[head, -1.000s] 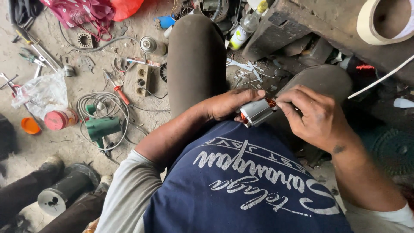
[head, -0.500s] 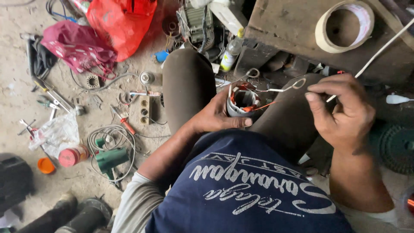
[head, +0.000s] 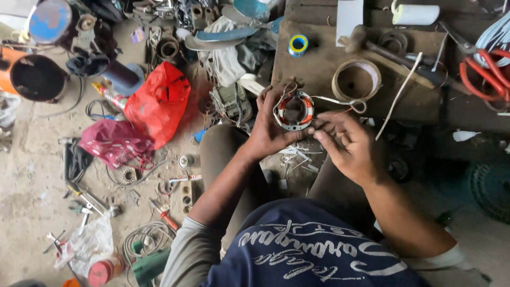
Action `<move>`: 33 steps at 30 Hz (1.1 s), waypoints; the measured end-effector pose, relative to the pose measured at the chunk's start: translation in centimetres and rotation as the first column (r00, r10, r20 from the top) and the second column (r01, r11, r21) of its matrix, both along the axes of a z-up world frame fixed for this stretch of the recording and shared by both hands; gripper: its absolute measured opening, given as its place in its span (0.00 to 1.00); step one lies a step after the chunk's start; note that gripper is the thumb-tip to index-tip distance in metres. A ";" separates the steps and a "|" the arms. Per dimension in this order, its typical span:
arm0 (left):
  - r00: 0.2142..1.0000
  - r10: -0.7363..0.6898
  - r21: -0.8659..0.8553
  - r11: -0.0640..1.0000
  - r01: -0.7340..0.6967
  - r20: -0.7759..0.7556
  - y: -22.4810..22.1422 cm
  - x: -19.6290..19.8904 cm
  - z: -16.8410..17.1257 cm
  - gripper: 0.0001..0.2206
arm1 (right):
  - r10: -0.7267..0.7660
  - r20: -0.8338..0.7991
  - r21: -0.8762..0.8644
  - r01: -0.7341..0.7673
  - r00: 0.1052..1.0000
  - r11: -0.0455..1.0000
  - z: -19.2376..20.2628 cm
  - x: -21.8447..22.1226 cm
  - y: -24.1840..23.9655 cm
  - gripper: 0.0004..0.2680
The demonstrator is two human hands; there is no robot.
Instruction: Preparing and insulating copper wires on a motor stator for repair.
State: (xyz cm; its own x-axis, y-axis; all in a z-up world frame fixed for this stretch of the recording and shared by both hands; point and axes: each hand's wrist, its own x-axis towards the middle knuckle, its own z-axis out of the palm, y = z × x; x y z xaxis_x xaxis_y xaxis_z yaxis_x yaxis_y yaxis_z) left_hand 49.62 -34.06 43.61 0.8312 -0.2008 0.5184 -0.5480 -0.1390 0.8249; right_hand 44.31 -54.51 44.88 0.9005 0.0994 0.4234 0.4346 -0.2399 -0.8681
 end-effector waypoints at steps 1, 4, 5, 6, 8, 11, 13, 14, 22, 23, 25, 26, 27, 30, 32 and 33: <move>0.999 -0.026 0.035 0.999 0.025 0.030 0.0 0.5 0.8 0.40 | 0.027 0.010 0.030 -0.027 1.000 0.999 -0.1 0.6 0.1 0.08; 0.995 -0.079 0.080 0.994 0.075 0.057 -0.2 2.0 1.4 0.40 | 0.053 -0.046 0.192 -0.043 0.998 0.980 -1.0 2.3 0.5 0.04; 0.995 -0.081 0.082 0.994 0.075 0.062 -0.1 2.4 1.3 0.40 | 0.052 -0.041 0.194 -0.043 0.998 0.980 -1.2 2.9 0.5 0.04; 0.996 -0.089 0.090 0.992 0.086 0.029 0.1 2.9 1.2 0.41 | 0.056 -0.032 0.203 -0.048 0.998 0.978 -1.5 3.5 0.5 0.03; 0.996 -0.093 0.100 0.991 0.093 -0.009 0.6 3.4 0.8 0.42 | 0.065 -0.029 0.215 -0.057 0.997 0.975 -1.4 4.2 0.7 0.03; 0.994 -0.087 0.143 0.985 0.096 -0.066 1.1 4.2 -0.5 0.44 | 0.059 -0.036 0.188 -0.051 0.998 0.981 -0.5 4.2 1.0 0.03; 0.994 -0.076 0.152 0.985 0.087 -0.073 1.3 5.0 -1.9 0.45 | 0.034 -0.033 0.246 -0.025 0.999 0.969 -0.2 4.2 0.8 0.03; 0.995 -0.077 0.152 0.985 0.087 -0.071 1.2 4.9 -1.4 0.45 | 0.034 -0.031 0.246 -0.025 0.999 0.969 -0.2 4.1 0.2 0.03; 0.980 -0.152 0.145 0.975 0.170 -0.130 1.3 5.6 -0.5 0.41 | -0.059 0.012 0.261 0.054 0.998 0.964 0.1 2.4 -3.7 0.05; 0.980 -0.155 0.147 0.974 0.173 -0.127 1.3 5.7 -0.2 0.41 | -0.062 0.016 0.262 0.056 0.998 0.964 0.3 2.2 -3.8 0.05; 0.969 -0.175 0.189 0.960 0.207 -0.173 1.5 5.8 0.3 0.45 | -0.043 0.029 0.272 0.034 0.999 0.962 0.7 1.8 -4.0 0.05; 0.970 -0.173 0.190 0.960 0.205 -0.172 1.7 5.8 0.4 0.45 | -0.042 0.031 0.273 0.032 0.999 0.961 0.4 1.7 -4.0 0.05; 0.968 -0.176 0.187 0.960 0.208 -0.177 1.8 5.9 0.6 0.45 | -0.003 0.036 0.292 -0.008 0.999 0.956 0.1 1.6 -4.1 0.04; 0.967 -0.190 0.159 0.963 0.217 -0.168 1.8 6.2 0.5 0.44 | 0.050 0.046 0.321 -0.062 0.998 0.945 -0.4 1.6 -3.9 0.04; 0.965 -0.207 0.136 0.964 0.229 -0.161 1.6 6.1 0.5 0.43 | 0.059 0.043 0.335 -0.070 0.997 0.940 -0.6 1.4 -3.8 0.04; 0.968 -0.198 0.138 0.966 0.219 -0.155 1.6 5.9 0.6 0.43 | 0.065 0.042 0.361 -0.076 0.997 0.929 -0.8 1.4 -3.7 0.04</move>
